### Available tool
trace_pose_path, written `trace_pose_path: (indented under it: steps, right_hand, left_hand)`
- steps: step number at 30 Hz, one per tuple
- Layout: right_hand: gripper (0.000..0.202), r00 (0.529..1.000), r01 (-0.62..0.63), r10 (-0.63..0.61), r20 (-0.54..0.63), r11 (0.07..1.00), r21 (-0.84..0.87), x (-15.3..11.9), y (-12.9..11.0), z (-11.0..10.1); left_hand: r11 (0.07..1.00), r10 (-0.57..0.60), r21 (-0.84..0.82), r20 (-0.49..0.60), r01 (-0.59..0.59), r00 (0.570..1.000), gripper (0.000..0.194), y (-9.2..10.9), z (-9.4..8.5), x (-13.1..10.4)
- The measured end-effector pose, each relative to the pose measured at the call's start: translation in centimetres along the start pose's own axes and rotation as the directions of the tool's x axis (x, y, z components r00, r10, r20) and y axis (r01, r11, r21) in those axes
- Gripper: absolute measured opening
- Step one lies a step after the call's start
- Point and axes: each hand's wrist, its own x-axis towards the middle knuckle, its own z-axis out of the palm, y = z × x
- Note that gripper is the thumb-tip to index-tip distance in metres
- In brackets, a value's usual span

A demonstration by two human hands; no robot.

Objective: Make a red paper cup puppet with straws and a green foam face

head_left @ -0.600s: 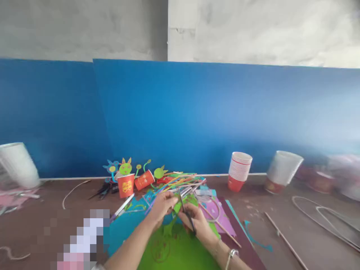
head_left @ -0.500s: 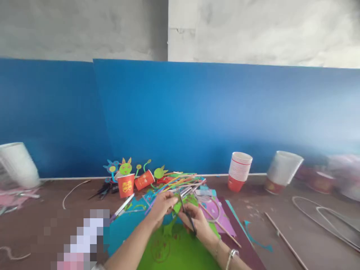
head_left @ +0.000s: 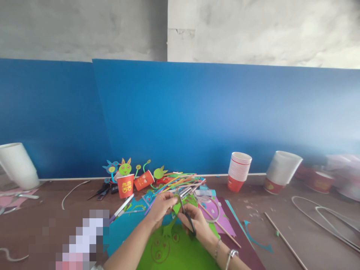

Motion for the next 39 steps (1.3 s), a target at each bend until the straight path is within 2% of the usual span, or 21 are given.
trace_pose_path:
  steps: [6, 12, 20, 32, 39]
  right_hand:
    - [0.037, 1.000, -0.019, 0.019, -0.008, 0.999, -0.036, 0.17, -0.03, -0.09]
    - [0.039, 0.999, 0.016, -0.015, -0.034, 1.000, 0.022, 0.42, 0.60, -0.08]
    - [0.044, 0.999, 0.019, -0.019, -0.035, 1.000, 0.016, 0.60, 0.51, -0.11]
    - [0.041, 1.000, -0.007, 0.007, -0.012, 1.000, 0.016, 0.16, -0.08, -0.06]
    - [0.041, 1.000, -0.001, 0.001, -0.022, 1.000, 0.008, 0.34, 0.09, -0.17]
  left_hand:
    - [1.000, -0.014, -0.002, 0.006, 0.014, 1.000, 0.034, 0.12, -0.33, 0.20]
    - [0.999, -0.048, 0.004, 0.031, 0.048, 0.998, 0.032, 0.25, -0.14, -0.17]
    - [0.999, 0.037, 0.026, -0.006, -0.037, 0.999, 0.029, 0.12, 0.53, -0.40]
    - [0.999, -0.034, -0.011, 0.013, 0.034, 0.999, 0.027, 0.39, 0.24, -0.30]
    - [0.999, -0.017, -0.033, 0.002, 0.017, 1.000, 0.024, 0.23, 0.25, -0.34]
